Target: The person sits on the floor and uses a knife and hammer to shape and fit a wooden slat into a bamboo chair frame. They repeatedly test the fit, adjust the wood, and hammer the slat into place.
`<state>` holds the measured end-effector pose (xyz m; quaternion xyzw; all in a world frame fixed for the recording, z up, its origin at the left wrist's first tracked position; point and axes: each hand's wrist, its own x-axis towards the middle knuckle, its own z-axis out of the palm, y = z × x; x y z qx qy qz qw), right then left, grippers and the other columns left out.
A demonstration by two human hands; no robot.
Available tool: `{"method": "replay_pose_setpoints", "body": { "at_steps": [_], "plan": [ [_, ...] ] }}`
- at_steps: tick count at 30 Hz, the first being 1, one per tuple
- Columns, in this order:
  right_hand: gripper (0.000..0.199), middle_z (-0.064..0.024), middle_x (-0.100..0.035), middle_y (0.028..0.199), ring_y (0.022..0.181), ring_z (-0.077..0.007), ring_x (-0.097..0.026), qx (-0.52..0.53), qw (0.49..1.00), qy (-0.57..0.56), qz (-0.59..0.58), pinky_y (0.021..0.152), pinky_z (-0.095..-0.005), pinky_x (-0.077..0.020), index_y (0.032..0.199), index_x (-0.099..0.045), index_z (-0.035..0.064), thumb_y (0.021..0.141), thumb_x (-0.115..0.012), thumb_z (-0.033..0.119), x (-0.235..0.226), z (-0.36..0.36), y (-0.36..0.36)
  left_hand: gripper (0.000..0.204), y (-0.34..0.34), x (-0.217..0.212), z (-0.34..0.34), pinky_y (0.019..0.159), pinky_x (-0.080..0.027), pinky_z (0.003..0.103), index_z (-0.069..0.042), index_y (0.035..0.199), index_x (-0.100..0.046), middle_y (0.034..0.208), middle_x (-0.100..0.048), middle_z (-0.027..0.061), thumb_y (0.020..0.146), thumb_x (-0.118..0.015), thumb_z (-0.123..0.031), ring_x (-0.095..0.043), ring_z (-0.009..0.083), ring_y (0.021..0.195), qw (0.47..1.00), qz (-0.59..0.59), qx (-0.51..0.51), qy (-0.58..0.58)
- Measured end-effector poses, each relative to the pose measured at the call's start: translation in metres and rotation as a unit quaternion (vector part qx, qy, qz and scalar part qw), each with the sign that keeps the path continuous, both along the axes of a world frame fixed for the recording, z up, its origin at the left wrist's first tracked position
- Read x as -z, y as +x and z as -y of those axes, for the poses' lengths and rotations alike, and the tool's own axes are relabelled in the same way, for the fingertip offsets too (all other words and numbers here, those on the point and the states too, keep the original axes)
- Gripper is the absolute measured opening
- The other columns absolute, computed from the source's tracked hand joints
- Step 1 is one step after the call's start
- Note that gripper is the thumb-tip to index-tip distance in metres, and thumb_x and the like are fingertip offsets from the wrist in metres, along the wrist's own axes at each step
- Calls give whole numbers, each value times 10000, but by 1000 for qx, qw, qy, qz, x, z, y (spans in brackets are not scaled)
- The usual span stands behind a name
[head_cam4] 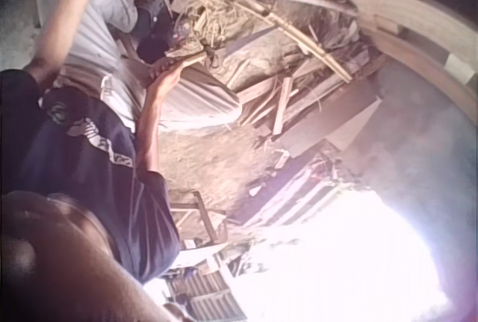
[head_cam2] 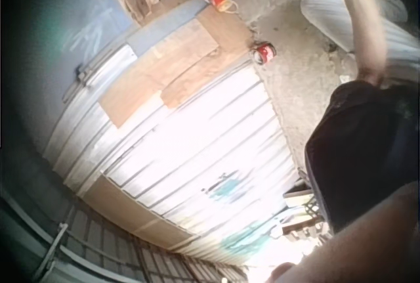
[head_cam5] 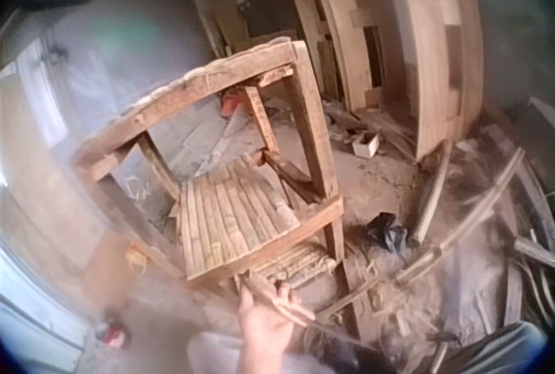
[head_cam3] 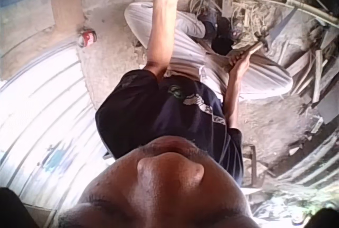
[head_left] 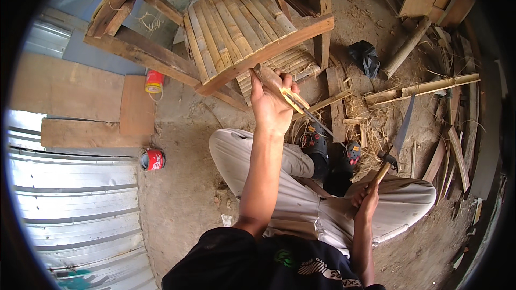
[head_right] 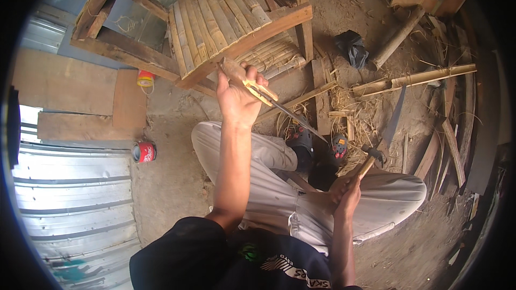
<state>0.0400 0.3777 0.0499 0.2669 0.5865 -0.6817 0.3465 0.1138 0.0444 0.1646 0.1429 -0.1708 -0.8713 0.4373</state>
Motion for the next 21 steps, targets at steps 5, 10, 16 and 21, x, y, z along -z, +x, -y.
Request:
{"method": "replay_pose_setpoints", "body": {
  "at_steps": [5,10,16,21],
  "plan": [
    [431,25,-360,613,407,-91,-332,-37,998,-45,-17,350,-262,-256,870,-460,120,1004,-452,530,3,-1,0,444,5,3,1,775,-399,365,-93,962,-546,736,-513,14,1031,-321,-469,-490,197,711,996,-38,73,25],
    [420,23,-360,613,408,-92,-323,-54,996,-71,-23,350,-259,-252,868,-458,118,1019,-426,509,3,1,-1,306,5,14,5,725,-400,338,-120,897,-552,647,-497,-30,997,-391,-359,-474,154,639,986,-114,83,92],
    [429,21,-359,616,420,-93,-333,-41,996,-72,-15,353,-256,-256,868,-461,115,1023,-411,511,8,0,-2,298,10,16,13,764,-398,339,-108,880,-553,664,-499,-23,1002,-400,-333,-462,150,651,983,-133,87,96],
    [437,21,-359,619,423,-95,-336,-50,997,-61,-11,356,-255,-263,873,-467,112,1023,-405,518,12,0,-4,346,12,13,11,798,-413,364,-105,812,-546,709,-533,-8,1018,-396,-340,-507,164,713,988,-96,56,109]
  ]
}}
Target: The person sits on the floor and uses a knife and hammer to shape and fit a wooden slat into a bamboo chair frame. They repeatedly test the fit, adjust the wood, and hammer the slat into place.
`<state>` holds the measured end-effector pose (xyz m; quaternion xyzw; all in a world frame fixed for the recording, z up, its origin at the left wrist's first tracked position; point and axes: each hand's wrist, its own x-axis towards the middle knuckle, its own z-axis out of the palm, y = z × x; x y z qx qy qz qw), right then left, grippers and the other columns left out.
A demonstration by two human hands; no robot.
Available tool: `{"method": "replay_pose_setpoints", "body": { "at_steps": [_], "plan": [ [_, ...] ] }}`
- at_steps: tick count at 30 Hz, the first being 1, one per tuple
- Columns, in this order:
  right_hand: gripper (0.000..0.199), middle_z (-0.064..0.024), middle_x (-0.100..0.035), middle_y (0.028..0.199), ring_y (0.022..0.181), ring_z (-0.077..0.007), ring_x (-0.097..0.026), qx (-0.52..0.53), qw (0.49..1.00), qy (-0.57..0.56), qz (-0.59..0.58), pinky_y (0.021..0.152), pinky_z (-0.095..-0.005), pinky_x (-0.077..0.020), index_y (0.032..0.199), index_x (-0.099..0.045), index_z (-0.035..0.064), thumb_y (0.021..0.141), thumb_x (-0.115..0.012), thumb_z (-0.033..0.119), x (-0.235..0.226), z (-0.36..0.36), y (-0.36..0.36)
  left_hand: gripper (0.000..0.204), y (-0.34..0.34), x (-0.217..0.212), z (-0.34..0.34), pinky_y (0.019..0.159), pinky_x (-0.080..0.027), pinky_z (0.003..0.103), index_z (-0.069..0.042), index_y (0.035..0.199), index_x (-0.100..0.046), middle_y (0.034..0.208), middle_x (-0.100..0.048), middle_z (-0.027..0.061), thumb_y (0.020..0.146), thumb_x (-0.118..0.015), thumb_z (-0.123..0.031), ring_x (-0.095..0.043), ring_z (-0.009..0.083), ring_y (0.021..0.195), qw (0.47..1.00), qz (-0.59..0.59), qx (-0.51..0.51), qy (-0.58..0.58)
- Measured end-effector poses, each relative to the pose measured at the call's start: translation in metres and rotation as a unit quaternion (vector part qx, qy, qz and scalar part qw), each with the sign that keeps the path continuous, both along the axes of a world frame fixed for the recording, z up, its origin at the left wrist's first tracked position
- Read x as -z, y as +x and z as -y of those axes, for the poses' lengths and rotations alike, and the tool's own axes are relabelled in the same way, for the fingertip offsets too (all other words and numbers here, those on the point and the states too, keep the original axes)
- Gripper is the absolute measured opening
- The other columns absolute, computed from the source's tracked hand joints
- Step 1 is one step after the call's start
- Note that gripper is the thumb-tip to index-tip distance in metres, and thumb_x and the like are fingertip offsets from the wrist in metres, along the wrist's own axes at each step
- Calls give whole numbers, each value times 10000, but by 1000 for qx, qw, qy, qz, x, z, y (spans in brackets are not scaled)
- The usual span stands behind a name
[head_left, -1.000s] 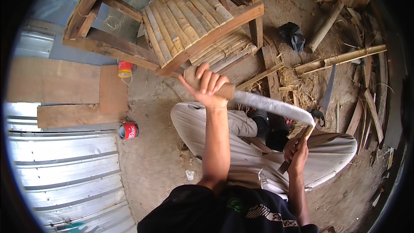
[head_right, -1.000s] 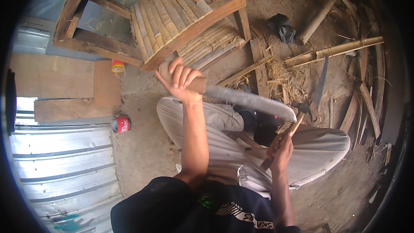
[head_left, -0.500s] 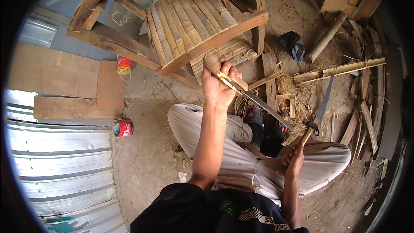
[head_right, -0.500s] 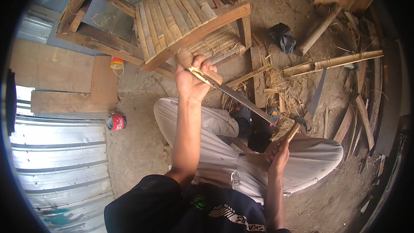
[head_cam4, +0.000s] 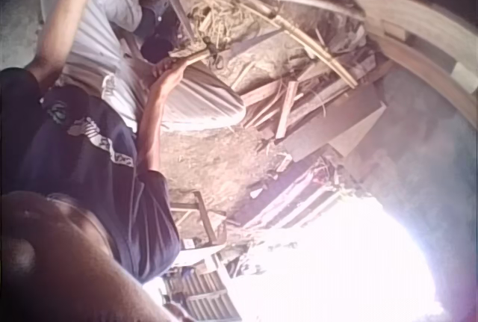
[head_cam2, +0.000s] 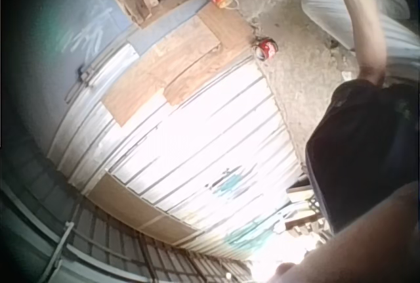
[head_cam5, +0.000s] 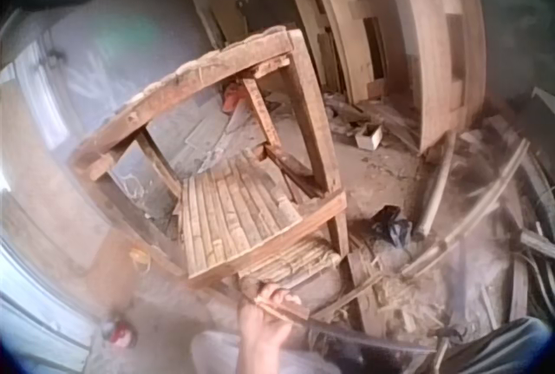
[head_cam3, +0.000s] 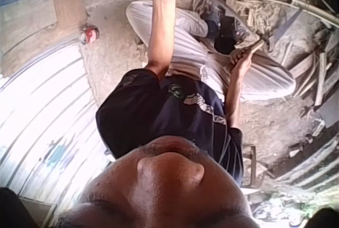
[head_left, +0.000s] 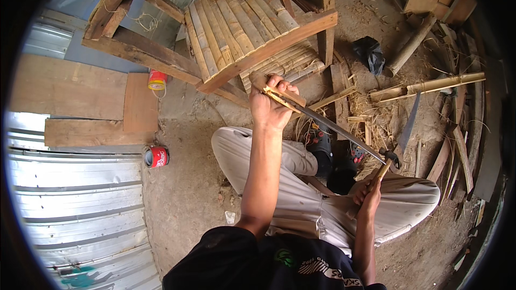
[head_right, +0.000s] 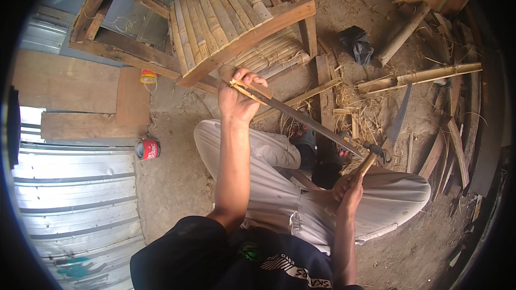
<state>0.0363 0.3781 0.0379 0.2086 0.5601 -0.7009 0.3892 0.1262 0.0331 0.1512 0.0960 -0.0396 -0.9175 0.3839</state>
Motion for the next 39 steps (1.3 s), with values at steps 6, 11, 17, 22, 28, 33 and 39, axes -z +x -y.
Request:
{"method": "replay_pose_setpoints", "body": {
  "at_steps": [6,11,17,22,28,33,39],
  "plan": [
    [448,20,-359,618,422,-97,-336,-10,1000,0,4,357,-255,-267,880,-465,112,1019,-401,533,2,1,-2,469,0,-1,-1,829,-420,381,-74,803,-537,771,-553,11,1037,-348,-433,-529,174,783,999,25,-9,27],
    [459,29,-344,612,419,-91,-319,-12,1000,3,6,360,-252,-256,870,-458,122,1011,-405,555,2,1,-2,514,-3,-9,-4,834,-424,390,-70,812,-534,769,-546,25,1022,-362,-506,-530,186,796,996,56,-36,67],
    [473,57,-318,600,433,-74,-304,15,999,37,17,375,-240,-236,844,-466,141,997,-418,586,-4,2,1,357,-26,6,-13,796,-432,380,-109,840,-539,696,-512,1,935,-603,-446,-518,172,710,976,165,-138,-33],
    [432,23,-376,601,423,-79,-325,-13,999,-23,-46,364,-240,-246,892,-444,113,1037,-371,513,-14,4,6,163,-89,69,-49,581,-434,297,-101,869,-530,686,-525,-2,814,-663,-26,-500,121,583,926,227,-215,-211],
    [439,19,-360,567,392,-65,-309,-109,978,-3,-180,335,-230,-264,935,-443,73,1049,-344,486,-54,20,6,182,-123,133,-68,526,-401,262,-63,853,-512,708,-529,-1,796,-636,58,-491,87,565,874,274,-115,-386],
    [434,43,-394,566,448,-45,-354,-194,945,7,-264,400,-220,-295,861,-480,61,1055,-371,433,-109,44,-10,162,-131,138,-51,526,-444,286,-68,824,-505,699,-519,6,806,-628,34,-525,100,576,864,247,-22,-438],
    [390,-83,-535,574,482,-150,-546,-277,777,62,-562,438,-332,-424,912,-513,-5,1043,-427,351,-158,60,-37,158,-129,120,-64,576,-462,283,-80,786,-523,722,-561,4,731,-652,-9,-534,93,638,814,274,63,-508]
  ]
}}
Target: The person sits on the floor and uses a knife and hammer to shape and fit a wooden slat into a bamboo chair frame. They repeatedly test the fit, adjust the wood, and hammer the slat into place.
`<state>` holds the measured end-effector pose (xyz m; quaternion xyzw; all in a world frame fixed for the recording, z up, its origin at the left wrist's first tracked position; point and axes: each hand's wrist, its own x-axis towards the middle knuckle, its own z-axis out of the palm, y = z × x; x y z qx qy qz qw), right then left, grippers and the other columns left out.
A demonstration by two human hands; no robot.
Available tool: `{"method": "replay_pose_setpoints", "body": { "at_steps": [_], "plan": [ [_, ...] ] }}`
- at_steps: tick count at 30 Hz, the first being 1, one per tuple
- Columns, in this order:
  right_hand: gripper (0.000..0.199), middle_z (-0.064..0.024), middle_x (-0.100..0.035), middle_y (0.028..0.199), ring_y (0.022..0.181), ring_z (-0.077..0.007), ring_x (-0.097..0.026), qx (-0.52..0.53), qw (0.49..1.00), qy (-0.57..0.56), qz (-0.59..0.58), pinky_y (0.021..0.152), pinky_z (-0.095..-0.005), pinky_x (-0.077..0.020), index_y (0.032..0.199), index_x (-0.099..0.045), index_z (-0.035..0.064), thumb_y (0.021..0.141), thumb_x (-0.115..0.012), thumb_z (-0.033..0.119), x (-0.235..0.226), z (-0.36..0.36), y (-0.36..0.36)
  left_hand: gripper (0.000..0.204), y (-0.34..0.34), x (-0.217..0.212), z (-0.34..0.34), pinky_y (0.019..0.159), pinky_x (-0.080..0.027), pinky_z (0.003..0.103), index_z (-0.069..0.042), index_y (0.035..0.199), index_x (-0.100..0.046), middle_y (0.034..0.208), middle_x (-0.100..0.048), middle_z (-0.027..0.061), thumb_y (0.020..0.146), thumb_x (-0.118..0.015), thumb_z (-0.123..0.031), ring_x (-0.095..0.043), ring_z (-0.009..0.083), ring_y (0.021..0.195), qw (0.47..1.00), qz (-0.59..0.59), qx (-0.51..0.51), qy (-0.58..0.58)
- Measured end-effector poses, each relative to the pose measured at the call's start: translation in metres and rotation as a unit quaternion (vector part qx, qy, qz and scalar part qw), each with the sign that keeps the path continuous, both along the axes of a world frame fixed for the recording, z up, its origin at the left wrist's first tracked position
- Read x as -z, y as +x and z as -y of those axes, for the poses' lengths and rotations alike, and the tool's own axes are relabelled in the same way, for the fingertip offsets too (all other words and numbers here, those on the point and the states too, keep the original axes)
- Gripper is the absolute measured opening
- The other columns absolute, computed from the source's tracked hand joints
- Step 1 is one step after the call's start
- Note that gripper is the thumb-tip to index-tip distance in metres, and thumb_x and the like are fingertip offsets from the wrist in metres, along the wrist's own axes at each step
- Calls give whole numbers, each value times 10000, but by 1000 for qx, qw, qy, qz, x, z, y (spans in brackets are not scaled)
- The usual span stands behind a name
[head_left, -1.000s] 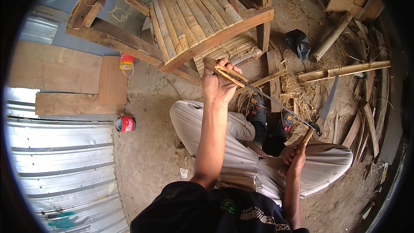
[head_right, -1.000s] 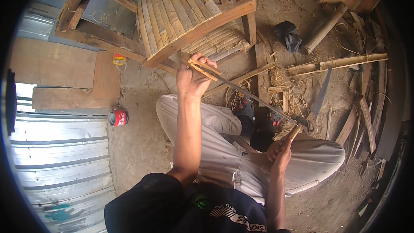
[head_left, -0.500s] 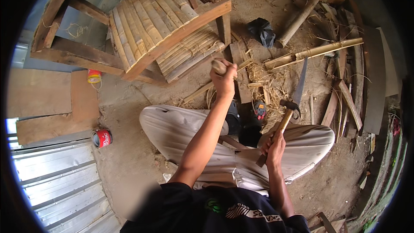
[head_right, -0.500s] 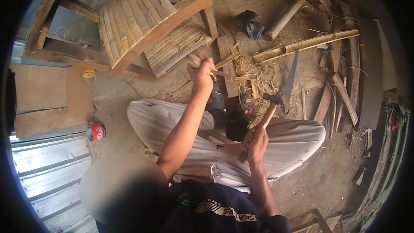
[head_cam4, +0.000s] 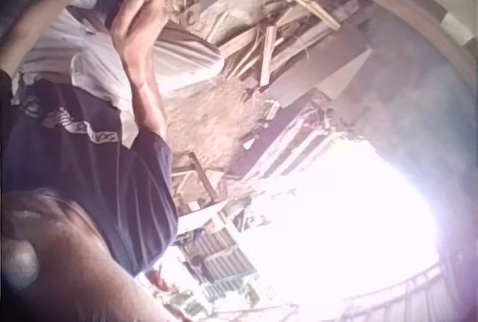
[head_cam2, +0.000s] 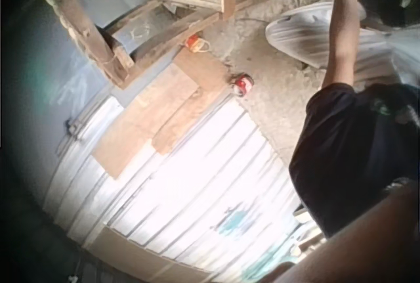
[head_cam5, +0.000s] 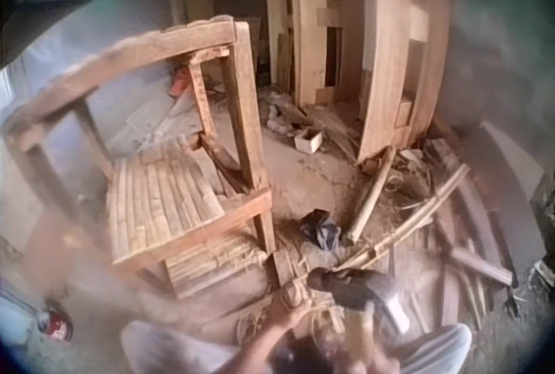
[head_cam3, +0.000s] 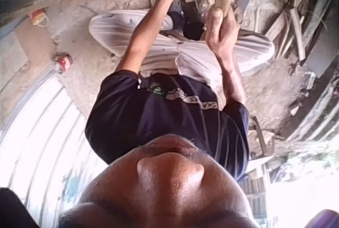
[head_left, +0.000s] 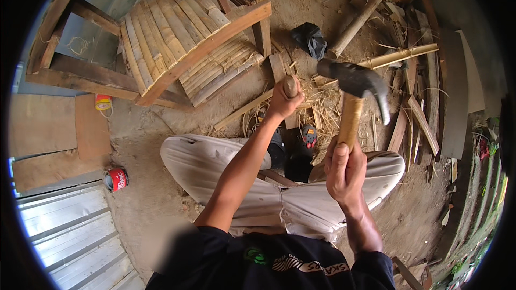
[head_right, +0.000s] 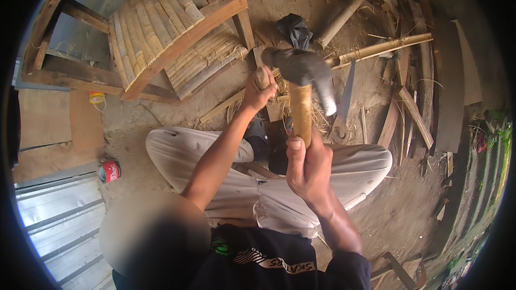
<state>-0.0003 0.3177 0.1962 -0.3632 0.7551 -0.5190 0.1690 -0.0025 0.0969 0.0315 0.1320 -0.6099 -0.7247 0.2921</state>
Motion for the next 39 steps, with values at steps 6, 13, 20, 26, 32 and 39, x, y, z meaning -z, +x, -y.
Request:
{"method": "replay_pose_setpoints", "body": {
  "at_steps": [6,13,20,26,32,39],
  "plan": [
    [332,-109,-510,491,426,-238,-585,-87,973,214,-9,382,-400,-416,880,-495,-24,1040,-455,264,-43,8,-43,147,0,4,-2,576,-418,301,-80,787,-521,709,-522,-14,731,-641,-17,-481,92,632,999,44,-4,-8],
    [336,-34,-498,570,431,-148,-466,-132,977,109,-124,387,-312,-372,886,-499,3,1035,-443,299,-7,24,-59,134,6,13,0,506,-429,272,-70,831,-520,704,-557,21,774,-612,9,-521,97,563,1000,-1,-26,4],
    [340,-81,-542,571,464,-195,-562,-104,988,-37,-110,428,-349,-433,968,-515,-29,1026,-461,301,-5,5,-67,160,12,18,-3,570,-456,285,-81,856,-543,750,-588,12,764,-655,-14,-540,86,637,999,-38,10,-3],
    [247,-115,-590,538,456,-217,-622,-115,953,270,-69,374,-398,-458,968,-507,-36,1010,-510,207,-25,15,-58,237,10,19,-18,617,-460,287,-81,944,-579,737,-581,-31,742,-693,-28,-534,83,660,1000,19,0,13],
    [256,-146,-457,492,428,-328,-563,-178,954,210,-118,437,-423,-440,905,-527,-90,995,-518,149,-22,19,-60,243,9,20,-18,561,-420,322,-66,904,-568,726,-552,-1,698,-696,-87,-495,112,627,998,46,-24,-25],
    [346,-31,-481,553,458,-122,-476,-85,982,-55,-158,391,-287,-339,934,-535,-26,1044,-417,280,-20,16,-64,198,4,20,-24,561,-435,336,-65,832,-558,689,-557,0,708,-710,-90,-513,105,616,999,23,-16,-34]
  ]
}}
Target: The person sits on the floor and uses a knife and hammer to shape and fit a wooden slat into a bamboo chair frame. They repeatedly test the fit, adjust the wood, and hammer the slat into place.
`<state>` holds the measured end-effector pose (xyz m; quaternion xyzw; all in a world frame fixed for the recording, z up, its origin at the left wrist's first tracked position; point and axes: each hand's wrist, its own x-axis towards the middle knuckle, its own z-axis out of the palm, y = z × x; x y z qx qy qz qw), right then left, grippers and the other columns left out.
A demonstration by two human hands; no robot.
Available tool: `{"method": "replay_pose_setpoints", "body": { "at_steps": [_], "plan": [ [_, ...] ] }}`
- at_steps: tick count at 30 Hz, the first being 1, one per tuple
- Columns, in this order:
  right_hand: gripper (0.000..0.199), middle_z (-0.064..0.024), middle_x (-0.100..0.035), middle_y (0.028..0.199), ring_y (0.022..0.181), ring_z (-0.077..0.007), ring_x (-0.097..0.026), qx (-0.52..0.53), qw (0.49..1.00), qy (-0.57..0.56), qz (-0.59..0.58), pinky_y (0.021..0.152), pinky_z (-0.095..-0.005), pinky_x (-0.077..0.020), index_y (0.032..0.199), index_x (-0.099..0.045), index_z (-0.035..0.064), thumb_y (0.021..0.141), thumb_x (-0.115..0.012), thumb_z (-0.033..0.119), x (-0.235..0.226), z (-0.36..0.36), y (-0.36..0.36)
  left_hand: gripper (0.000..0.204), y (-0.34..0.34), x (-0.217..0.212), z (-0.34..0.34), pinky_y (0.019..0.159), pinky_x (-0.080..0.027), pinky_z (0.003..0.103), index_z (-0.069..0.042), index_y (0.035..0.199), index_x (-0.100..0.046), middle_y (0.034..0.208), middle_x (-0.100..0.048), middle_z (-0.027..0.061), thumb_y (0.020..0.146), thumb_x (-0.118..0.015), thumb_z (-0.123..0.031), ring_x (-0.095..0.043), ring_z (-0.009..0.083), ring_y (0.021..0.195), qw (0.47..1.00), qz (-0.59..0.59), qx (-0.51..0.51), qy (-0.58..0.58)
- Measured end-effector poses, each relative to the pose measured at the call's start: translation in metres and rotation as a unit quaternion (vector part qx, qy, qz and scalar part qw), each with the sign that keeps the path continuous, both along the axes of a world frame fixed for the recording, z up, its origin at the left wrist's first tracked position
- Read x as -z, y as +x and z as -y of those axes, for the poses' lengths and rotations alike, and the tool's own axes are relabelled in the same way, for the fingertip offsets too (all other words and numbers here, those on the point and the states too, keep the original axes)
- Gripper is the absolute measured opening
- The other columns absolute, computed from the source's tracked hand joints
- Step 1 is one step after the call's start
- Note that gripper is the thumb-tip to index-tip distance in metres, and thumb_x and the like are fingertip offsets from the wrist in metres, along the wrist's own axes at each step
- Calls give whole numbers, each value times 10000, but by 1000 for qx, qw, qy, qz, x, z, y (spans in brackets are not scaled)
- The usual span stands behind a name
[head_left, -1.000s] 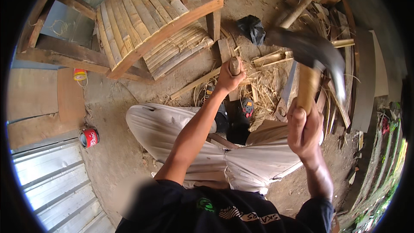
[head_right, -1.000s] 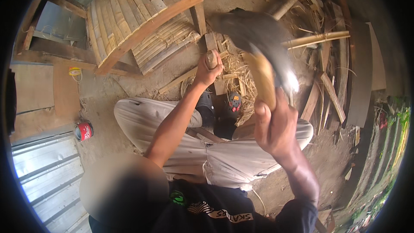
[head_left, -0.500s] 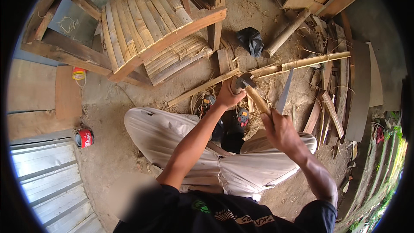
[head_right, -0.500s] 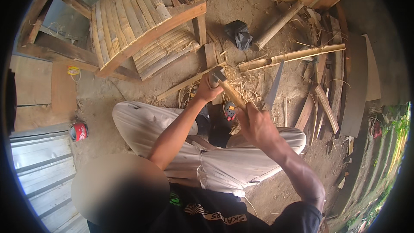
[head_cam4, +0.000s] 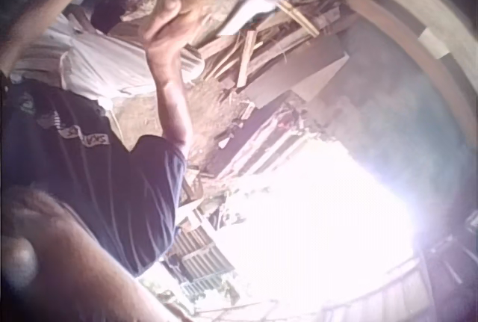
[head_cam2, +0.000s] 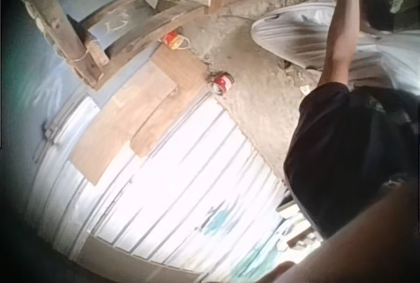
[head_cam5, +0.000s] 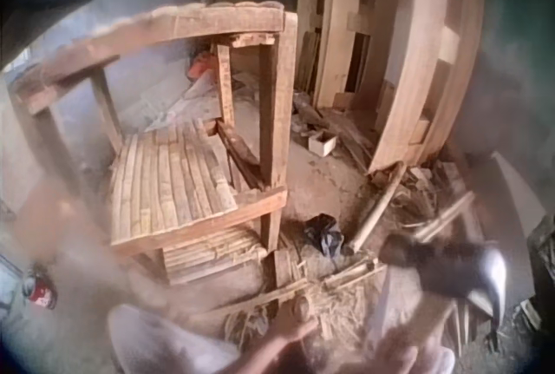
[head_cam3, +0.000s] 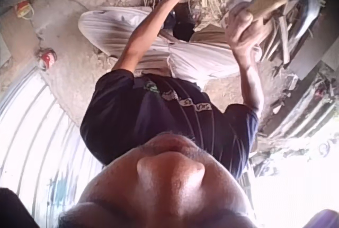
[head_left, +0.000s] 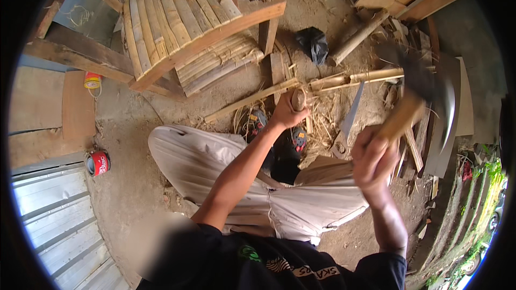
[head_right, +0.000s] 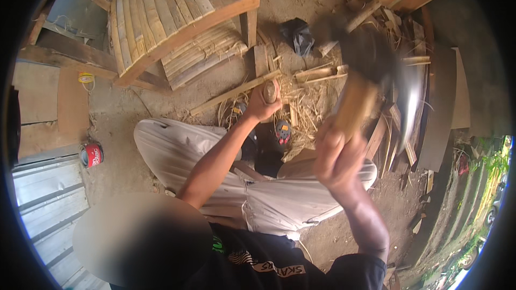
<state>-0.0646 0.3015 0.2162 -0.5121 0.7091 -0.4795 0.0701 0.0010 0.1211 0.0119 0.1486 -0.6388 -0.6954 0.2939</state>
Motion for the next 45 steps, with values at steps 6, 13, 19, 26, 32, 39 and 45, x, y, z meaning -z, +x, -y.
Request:
{"method": "replay_pose_setpoints", "body": {
  "at_steps": [6,13,19,26,32,39,45],
  "plan": [
    [291,-141,-560,528,425,-270,-585,15,961,274,-21,401,-409,-458,950,-510,-82,1018,-486,200,-2,-6,-4,345,-1,-3,0,711,-503,399,-48,1010,-596,860,-616,89,685,-698,-99,-606,186,799,999,13,23,-23],
    [328,-246,-617,652,519,-414,-594,-33,959,279,42,470,-461,-434,760,-530,-12,994,-531,218,-6,3,5,297,1,1,3,644,-474,321,-34,962,-591,776,-596,26,690,-697,-89,-565,131,716,998,57,26,16],
    [278,-49,-497,558,382,-229,-410,80,994,68,11,387,-365,-357,766,-514,20,995,-525,178,2,-3,4,170,0,7,6,570,-430,305,-67,800,-543,695,-563,-12,694,-676,-58,-508,92,630,1000,28,-1,4],
    [375,-7,-439,521,370,-70,-398,23,982,185,40,289,-238,-279,793,-475,79,1066,-352,304,1,7,-2,284,0,5,5,602,-457,295,-34,948,-618,746,-605,9,680,-697,-83,-546,96,666,1000,26,2,9],
    [276,-19,-461,597,429,-60,-403,-143,936,212,-243,320,-238,-292,881,-495,36,1058,-389,220,-6,10,-9,347,3,7,6,686,-493,342,-25,1000,-630,808,-636,42,677,-724,-113,-584,143,741,998,54,27,5],
    [274,25,-411,560,428,-58,-406,-29,966,205,-155,333,-229,-283,819,-489,53,1046,-408,185,-5,15,-18,283,9,1,6,649,-480,322,-30,950,-619,787,-635,45,685,-701,-88,-593,128,730,999,37,9,9],
    [134,-115,-536,745,539,-135,-491,8,984,155,88,393,-274,-358,980,-543,-1,1012,-479,113,-6,4,-16,400,12,4,-3,606,-472,349,-37,1036,-603,741,-604,29,657,-712,-97,-572,160,673,994,102,24,11]
  ]
}}
